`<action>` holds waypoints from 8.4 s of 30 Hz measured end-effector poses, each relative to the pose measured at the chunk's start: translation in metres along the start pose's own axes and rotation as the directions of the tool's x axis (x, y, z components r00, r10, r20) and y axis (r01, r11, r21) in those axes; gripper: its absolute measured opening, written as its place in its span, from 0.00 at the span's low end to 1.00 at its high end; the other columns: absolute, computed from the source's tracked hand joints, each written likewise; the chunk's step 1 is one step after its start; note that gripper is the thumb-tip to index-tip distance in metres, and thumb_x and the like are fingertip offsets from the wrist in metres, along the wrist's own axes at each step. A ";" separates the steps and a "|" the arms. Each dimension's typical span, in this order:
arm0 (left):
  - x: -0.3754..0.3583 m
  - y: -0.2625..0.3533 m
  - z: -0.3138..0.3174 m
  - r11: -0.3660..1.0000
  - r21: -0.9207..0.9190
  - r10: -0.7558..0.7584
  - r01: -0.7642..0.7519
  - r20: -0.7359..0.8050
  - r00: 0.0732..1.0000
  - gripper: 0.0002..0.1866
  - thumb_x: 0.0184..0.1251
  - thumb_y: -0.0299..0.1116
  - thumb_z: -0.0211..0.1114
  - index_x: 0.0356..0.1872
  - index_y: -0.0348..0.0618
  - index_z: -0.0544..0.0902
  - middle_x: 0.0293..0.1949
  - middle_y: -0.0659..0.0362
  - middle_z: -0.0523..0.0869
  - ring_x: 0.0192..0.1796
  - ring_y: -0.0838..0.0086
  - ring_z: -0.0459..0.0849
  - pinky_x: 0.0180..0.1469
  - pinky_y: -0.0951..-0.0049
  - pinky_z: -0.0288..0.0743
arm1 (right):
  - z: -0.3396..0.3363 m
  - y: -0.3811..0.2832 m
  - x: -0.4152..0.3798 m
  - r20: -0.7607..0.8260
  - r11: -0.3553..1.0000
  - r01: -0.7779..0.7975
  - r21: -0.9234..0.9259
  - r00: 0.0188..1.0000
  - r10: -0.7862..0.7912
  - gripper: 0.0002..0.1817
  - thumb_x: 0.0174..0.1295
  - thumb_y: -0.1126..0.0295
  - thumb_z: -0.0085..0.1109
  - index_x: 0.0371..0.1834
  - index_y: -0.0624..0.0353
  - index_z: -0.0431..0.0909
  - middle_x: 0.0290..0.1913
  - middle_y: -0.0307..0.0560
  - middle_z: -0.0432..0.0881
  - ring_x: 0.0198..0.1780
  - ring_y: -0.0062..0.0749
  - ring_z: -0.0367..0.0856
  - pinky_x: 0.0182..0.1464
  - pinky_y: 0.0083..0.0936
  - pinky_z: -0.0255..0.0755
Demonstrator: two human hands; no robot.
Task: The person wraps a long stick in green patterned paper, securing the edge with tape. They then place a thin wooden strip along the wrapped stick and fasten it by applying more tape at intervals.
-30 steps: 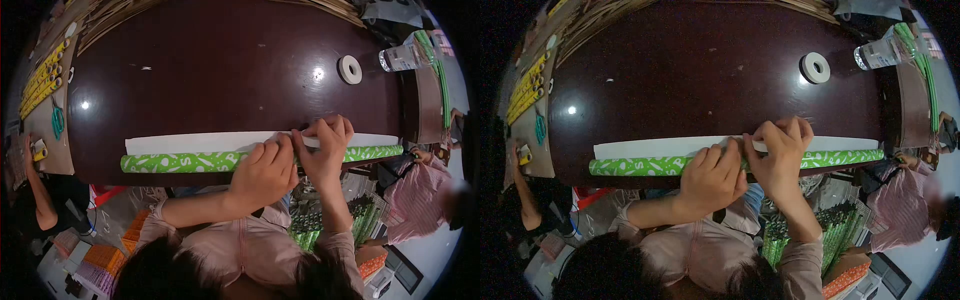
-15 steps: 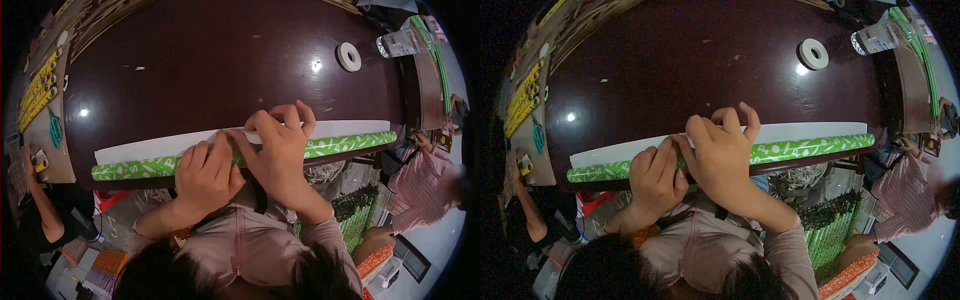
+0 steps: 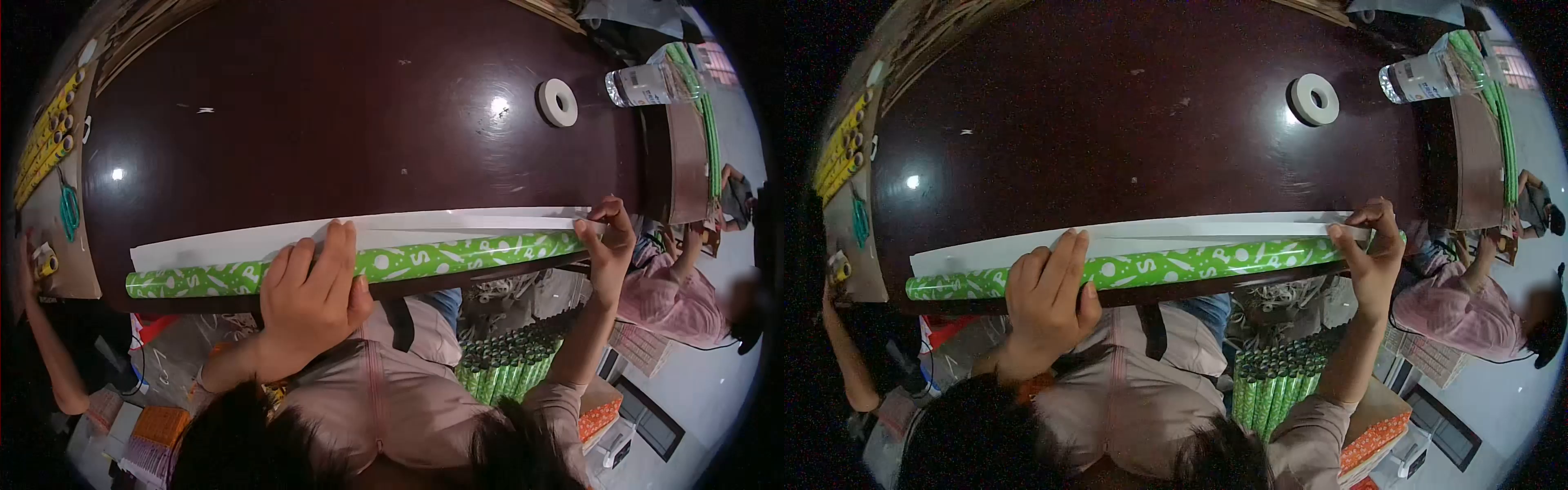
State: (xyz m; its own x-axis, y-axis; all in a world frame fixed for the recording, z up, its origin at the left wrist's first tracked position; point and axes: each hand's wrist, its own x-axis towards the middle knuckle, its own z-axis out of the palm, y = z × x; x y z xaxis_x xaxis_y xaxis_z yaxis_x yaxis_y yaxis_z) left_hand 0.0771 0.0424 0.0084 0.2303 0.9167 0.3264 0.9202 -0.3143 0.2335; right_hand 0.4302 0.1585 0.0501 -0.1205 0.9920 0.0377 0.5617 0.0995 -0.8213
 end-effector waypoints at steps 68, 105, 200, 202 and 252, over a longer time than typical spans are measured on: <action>0.109 0.151 0.077 0.966 -0.173 0.183 -0.194 -0.078 0.980 0.21 0.55 0.39 0.63 0.38 0.26 0.82 0.41 0.47 0.80 0.43 0.61 0.77 0.49 0.66 0.72 | 0.024 0.006 0.009 -0.026 0.816 0.259 -0.517 0.948 -0.317 0.11 0.46 0.74 0.71 0.25 0.56 0.74 0.26 0.40 0.76 0.36 0.38 0.73 0.58 0.37 0.59; 0.080 0.135 0.043 0.980 -0.135 0.178 -0.146 0.269 0.947 0.29 0.59 0.32 0.59 0.62 0.26 0.74 0.59 0.42 0.77 0.51 0.50 0.76 0.54 0.53 0.75 | -0.110 0.092 -0.007 -0.177 0.994 0.007 -0.108 0.984 -0.026 0.12 0.48 0.78 0.75 0.26 0.59 0.77 0.28 0.36 0.72 0.35 0.23 0.70 0.39 0.22 0.62; 0.054 0.073 0.036 0.934 0.001 0.357 -0.357 -0.015 0.934 0.23 0.54 0.46 0.72 0.43 0.39 0.79 0.32 0.58 0.74 0.35 0.67 0.74 0.37 0.68 0.70 | 0.012 0.010 0.026 0.429 0.806 0.535 -0.255 0.809 -0.401 0.22 0.53 0.57 0.73 0.47 0.56 0.82 0.39 0.42 0.80 0.45 0.40 0.77 0.55 0.36 0.65; 0.054 0.075 0.035 0.935 0.009 0.354 -0.354 -0.019 0.935 0.23 0.54 0.46 0.72 0.43 0.39 0.79 0.32 0.58 0.74 0.35 0.67 0.74 0.37 0.68 0.70 | 0.013 0.002 0.032 0.507 0.832 0.496 -0.246 0.798 -0.326 0.22 0.53 0.56 0.72 0.46 0.56 0.82 0.37 0.42 0.79 0.44 0.39 0.77 0.55 0.35 0.64; 0.058 0.072 0.044 0.945 0.011 0.327 -0.327 -0.014 0.945 0.24 0.55 0.47 0.71 0.44 0.37 0.80 0.32 0.58 0.73 0.35 0.66 0.74 0.38 0.67 0.69 | -0.020 0.022 -0.025 0.444 0.600 0.627 -0.497 0.778 -0.445 0.25 0.46 0.64 0.73 0.50 0.56 0.81 0.46 0.40 0.80 0.51 0.37 0.76 0.58 0.36 0.65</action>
State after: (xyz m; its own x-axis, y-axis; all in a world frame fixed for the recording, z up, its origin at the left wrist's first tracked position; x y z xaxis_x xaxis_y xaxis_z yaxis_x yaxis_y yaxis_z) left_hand 0.1707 0.0836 0.0035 0.5142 0.7600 0.3974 0.7978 -0.5939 0.1036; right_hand 0.4619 0.1376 0.0423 -0.7073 0.6925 0.1423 0.6681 0.7205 -0.1858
